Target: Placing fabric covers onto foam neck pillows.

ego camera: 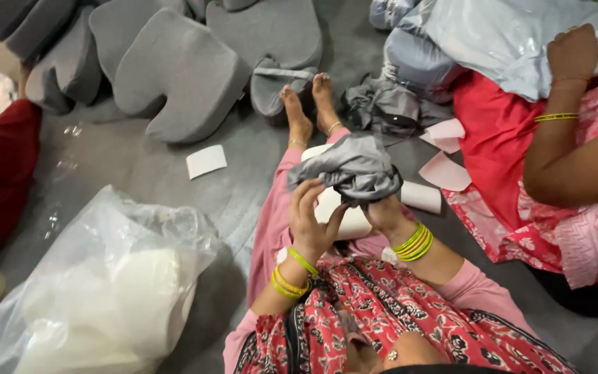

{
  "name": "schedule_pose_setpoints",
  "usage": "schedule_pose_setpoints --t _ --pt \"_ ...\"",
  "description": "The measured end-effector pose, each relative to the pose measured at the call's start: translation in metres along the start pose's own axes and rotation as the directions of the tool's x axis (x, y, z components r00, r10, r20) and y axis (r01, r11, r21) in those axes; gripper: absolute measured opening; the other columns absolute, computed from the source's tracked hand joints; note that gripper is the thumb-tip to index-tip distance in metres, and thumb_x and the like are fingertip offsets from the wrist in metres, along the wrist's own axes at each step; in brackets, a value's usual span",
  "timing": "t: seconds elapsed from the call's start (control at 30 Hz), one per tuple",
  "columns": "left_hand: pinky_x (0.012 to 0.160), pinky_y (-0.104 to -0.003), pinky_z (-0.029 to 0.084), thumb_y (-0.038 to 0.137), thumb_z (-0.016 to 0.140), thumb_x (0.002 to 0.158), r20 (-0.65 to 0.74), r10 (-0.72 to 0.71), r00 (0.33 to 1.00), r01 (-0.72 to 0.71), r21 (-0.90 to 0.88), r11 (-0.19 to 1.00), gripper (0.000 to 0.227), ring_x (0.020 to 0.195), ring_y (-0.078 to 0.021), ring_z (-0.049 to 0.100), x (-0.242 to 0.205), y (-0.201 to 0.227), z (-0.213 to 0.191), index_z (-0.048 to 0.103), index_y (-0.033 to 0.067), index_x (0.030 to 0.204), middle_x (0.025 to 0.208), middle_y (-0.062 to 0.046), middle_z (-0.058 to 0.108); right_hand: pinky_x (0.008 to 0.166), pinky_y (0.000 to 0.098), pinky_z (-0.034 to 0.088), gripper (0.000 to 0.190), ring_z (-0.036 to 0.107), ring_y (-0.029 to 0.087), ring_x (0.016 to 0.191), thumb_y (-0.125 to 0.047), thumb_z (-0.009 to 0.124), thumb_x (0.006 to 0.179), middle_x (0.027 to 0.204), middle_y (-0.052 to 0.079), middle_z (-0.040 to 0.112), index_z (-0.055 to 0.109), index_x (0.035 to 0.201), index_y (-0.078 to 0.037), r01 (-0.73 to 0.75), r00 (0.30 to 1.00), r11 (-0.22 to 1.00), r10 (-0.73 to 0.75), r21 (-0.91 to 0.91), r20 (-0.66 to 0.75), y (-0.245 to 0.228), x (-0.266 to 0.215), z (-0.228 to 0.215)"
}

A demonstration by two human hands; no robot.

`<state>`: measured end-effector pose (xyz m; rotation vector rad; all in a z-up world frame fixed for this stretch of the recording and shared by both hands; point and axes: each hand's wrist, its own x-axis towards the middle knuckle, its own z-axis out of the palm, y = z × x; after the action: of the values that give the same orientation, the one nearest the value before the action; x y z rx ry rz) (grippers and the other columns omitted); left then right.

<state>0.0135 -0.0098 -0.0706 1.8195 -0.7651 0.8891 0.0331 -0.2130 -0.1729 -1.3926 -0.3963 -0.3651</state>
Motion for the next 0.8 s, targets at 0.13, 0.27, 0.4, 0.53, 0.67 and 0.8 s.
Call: schedule_pose_setpoints --t 0.13,0.27,0.4,0.53,0.67,0.8 --pt "0.089 -0.039 0.055 0.02 0.087 0.083 -0.026 -0.076 0.997 0.075 -0.03 0.997 0.058 0.109 -0.0302 0.063 0.025 0.014 -0.006 0.054 0.0082 0.131 0.135 -0.02 0.056 0.098 0.0382 0.054 0.034 0.065 0.023 0.111 -0.026 0.052 0.105 0.122 0.013 0.067 0.063 0.126 -0.001 -0.045 0.997 0.987 0.054 0.153 -0.049 -0.06 0.024 0.028" --pt "0.084 -0.039 0.051 0.029 0.089 0.078 0.175 -0.069 0.982 0.078 -0.044 0.996 0.042 0.092 -0.0247 0.066 0.038 0.002 -0.028 0.068 0.0116 0.111 0.1 -0.009 0.065 0.107 0.0436 0.05 0.047 0.063 0.026 0.118 -0.038 0.048 0.101 0.129 0.011 0.063 0.058 0.133 -0.004 -0.288 0.935 0.675 0.353 0.68 0.046 -0.013 0.004 -0.003" --pt "0.08 -0.035 0.05 0.027 0.085 0.083 0.585 0.136 0.799 0.177 -0.445 0.878 0.025 0.087 -0.0214 0.07 0.06 0.026 -0.05 0.074 0.014 0.102 0.092 -0.004 0.073 0.109 0.0441 0.049 0.049 0.061 0.025 0.121 -0.04 0.047 0.102 0.132 0.01 0.061 0.054 0.137 -0.006 -0.29 0.939 0.688 0.34 0.665 0.057 0.034 -0.006 -0.029" --pt "0.08 -0.038 0.049 0.026 0.085 0.082 0.681 0.294 0.671 0.105 -0.48 0.871 0.022 0.083 -0.0241 0.068 0.062 0.034 -0.058 0.076 0.0152 0.1 0.086 -0.003 0.072 0.109 0.0438 0.049 0.049 0.062 0.025 0.12 -0.039 0.047 0.102 0.132 0.01 0.062 0.055 0.137 -0.006 -0.284 0.93 0.668 0.366 0.687 0.029 0.03 -0.014 -0.031" --pt "0.08 -0.037 0.053 0.024 0.083 0.086 0.704 0.274 0.655 0.16 -0.484 0.86 0.025 0.087 -0.0239 0.071 0.058 0.018 -0.071 0.075 0.0141 0.107 0.094 -0.004 0.075 0.108 0.0434 0.05 0.048 0.062 0.025 0.12 -0.039 0.047 0.103 0.132 0.01 0.063 0.056 0.136 -0.006 -0.252 0.926 0.655 0.376 0.712 -0.018 0.01 -0.012 -0.028" --pt "0.086 -0.035 0.056 0.027 0.088 0.082 0.728 0.158 0.667 0.33 -0.479 0.814 0.048 0.095 -0.0215 0.074 0.061 0.018 -0.082 0.068 0.0094 0.122 0.103 -0.007 0.076 0.107 0.043 0.051 0.047 0.063 0.025 0.119 -0.038 0.047 0.103 0.131 0.01 0.063 0.056 0.136 -0.006 -0.229 0.921 0.643 0.385 0.731 -0.05 -0.015 -0.004 -0.024"
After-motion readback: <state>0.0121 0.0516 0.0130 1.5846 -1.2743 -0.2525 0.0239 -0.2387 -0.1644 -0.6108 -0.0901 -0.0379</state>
